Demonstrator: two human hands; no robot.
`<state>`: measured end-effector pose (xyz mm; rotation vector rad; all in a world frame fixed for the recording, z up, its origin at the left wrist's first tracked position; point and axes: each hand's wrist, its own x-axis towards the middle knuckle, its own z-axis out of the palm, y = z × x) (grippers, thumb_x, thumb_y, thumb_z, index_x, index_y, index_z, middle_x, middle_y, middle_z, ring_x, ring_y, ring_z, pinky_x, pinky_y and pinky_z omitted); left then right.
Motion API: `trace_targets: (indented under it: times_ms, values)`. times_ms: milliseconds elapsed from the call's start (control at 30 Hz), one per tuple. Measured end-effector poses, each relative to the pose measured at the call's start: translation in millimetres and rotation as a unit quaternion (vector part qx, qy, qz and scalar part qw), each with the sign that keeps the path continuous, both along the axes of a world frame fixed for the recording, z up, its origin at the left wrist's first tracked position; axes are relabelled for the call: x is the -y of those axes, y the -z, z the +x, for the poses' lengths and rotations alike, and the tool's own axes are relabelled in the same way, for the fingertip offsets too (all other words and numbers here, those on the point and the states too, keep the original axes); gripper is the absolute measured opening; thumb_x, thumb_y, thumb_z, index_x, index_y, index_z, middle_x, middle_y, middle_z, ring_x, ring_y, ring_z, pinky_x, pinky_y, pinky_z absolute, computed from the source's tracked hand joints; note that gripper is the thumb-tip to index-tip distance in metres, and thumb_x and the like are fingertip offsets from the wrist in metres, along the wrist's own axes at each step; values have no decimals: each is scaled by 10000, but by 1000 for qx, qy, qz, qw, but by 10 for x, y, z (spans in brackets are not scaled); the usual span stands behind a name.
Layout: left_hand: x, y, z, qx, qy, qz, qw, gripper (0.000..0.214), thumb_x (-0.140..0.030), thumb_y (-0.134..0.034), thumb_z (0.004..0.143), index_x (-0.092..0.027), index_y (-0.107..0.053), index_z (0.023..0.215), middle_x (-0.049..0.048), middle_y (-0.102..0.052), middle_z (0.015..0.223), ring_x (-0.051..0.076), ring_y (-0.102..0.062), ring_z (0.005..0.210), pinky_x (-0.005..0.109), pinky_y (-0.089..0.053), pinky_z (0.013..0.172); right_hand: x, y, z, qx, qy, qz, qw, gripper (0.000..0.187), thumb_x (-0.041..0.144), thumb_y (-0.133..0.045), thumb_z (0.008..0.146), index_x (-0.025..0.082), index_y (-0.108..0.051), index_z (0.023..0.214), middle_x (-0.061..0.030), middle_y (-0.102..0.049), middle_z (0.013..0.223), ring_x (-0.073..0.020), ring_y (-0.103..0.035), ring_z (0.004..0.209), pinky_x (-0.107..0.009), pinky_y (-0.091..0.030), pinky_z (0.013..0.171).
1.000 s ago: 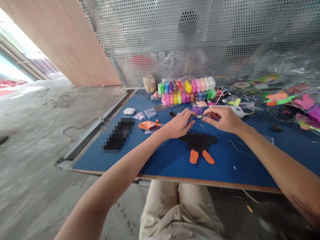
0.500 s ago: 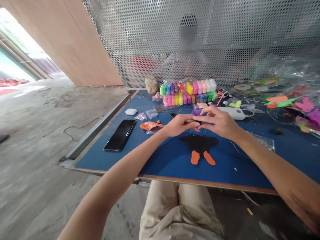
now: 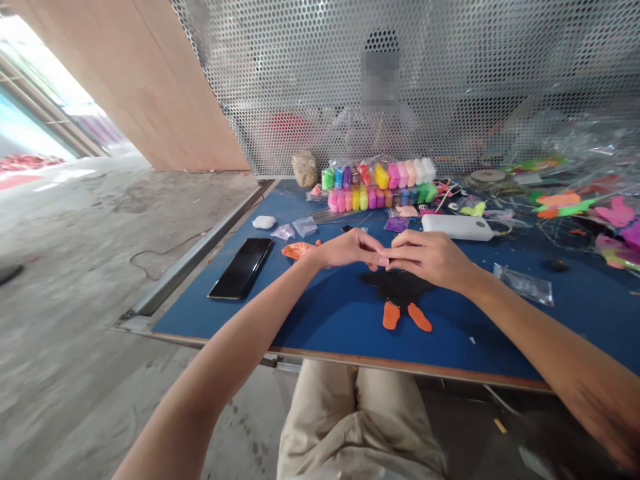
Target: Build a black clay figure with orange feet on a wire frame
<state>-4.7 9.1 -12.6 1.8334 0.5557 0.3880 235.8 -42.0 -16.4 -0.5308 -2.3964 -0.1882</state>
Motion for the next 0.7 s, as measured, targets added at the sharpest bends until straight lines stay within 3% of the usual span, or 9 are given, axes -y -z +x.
trace_targets:
  times_ms: [167, 333, 433, 500, 567, 633, 700]
  values:
    - [22, 11, 44, 16, 2, -59, 998, 353, -470, -803, 786, -152, -809, 938, 88, -770, 908, 129, -693, 775, 249, -569, 765, 29, -15, 42, -29, 3, -14, 999, 148, 276, -640, 971, 239, -722, 1089, -7, -746, 904, -124, -671, 728, -259, -499, 619]
    - [25, 16, 57, 64, -35, -38, 997, 340, -445, -777, 822, -151, -796, 993, 103, -771, 968, 85, -643, 659, 227, -553, 668, 21, -9, 68, -56, 18, -31, 998, 245, 214, -590, 992, 263, -684, 1212, -21, -759, 1006, -146, -698, 827, -276, -546, 711]
    - [30, 18, 57, 59, -44, -7, 997, 355, -437, -753, 844, -149, -781, 1049, 107, -768, 980, 99, -657, 677, 242, -563, 674, 7, 3, 47, -58, 21, -51, 997, 227, 201, -561, 1000, 256, -693, 1177, -34, -752, 1030, -162, -703, 871, -297, -563, 764]
    - [19, 13, 51, 31, -57, 60, 996, 342, -436, -705, 883, -151, -774, 1059, 98, -769, 964, 112, -671, 684, 253, -566, 681, 2, 3, 24, -77, 43, -54, 995, 165, 220, -577, 991, 246, -705, 1092, -37, -749, 988, -175, -704, 851, -314, -568, 763]
    - [-12, 2, 36, -3, -118, 199, 973, 298, -412, -663, 914, -163, -777, 1030, 82, -771, 934, 123, -675, 687, 260, -559, 697, 2, -10, 6, -141, 82, -69, 984, 125, 242, -578, 990, 245, -694, 1036, -27, -735, 897, -167, -696, 756, -315, -571, 707]
    - [-53, -16, 11, -21, -215, 342, 914, 259, -375, -629, 937, -176, -779, 1011, 67, -773, 919, 131, -679, 711, 264, -547, 729, 1, -40, 1, -250, 115, -90, 957, 129, 262, -551, 1002, 252, -672, 1047, -11, -705, 816, -147, -671, 649, -298, -567, 626]
    - [-88, -38, -17, -11, -289, 407, 867, 271, -351, -585, 966, -180, -758, 1084, 60, -775, 923, 130, -685, 721, 258, -540, 740, -2, -73, 14, -336, 123, -101, 928, 162, 272, -516, 1016, 258, -662, 1086, -10, -695, 811, -139, -667, 627, -291, -576, 607]
